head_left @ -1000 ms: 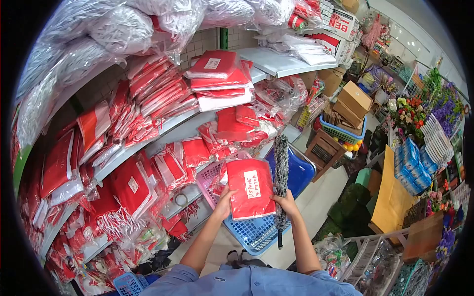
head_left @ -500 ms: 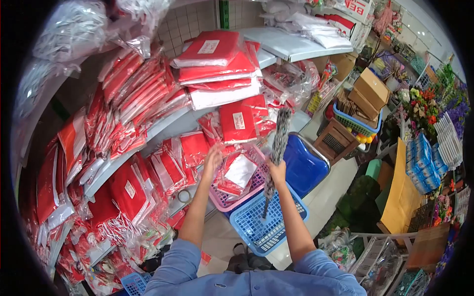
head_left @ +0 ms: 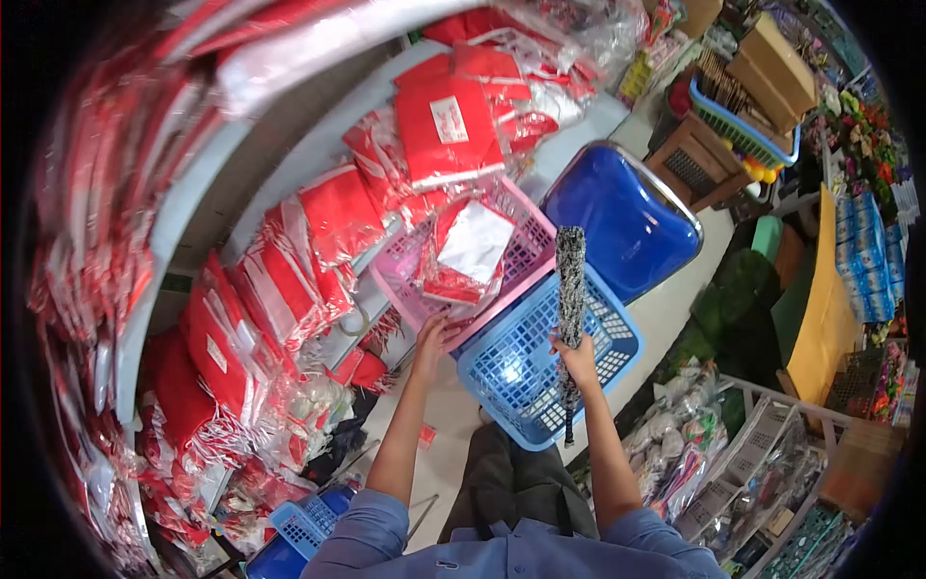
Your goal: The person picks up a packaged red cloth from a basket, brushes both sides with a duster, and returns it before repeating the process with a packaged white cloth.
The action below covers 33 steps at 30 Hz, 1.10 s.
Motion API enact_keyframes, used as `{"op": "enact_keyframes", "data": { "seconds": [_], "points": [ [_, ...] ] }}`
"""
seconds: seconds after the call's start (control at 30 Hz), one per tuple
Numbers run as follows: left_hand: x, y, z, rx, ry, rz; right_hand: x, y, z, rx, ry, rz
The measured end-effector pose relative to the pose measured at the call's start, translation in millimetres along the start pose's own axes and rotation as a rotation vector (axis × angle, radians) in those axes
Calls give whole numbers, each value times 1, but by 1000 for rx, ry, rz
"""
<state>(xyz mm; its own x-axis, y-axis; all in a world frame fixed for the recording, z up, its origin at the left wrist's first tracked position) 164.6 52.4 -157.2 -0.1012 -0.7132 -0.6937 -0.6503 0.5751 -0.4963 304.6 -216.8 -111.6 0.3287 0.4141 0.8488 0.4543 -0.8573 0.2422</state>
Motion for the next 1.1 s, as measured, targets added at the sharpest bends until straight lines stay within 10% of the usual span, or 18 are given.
{"op": "enact_keyframes", "data": {
  "seconds": [0.47,0.57,0.97,1.1],
  "points": [
    [68,79,189,-523,86,434,-86,-25,34,90,-188,23],
    [48,90,206,-698,-327,752,-90,-26,37,116,-221,27],
    [69,-33,68,290,-51,-534,-53,-50,29,256,-296,209],
    [74,-34,-8,156,1,-760,-44,-75,13,290,-406,538]
  ]
}}
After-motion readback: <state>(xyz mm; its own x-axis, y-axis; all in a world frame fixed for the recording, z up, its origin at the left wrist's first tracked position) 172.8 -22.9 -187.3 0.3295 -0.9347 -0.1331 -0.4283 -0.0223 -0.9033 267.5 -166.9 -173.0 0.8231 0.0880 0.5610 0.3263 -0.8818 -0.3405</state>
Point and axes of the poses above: each hand's wrist, its own z-axis towards the middle knuckle, its own y-axis out of the back of the hand, x = y × z, the point moved 10 cm from there along z, towards the middle knuckle, and after that the axes turned 10 degrees about -z, right-handed, at the moved point
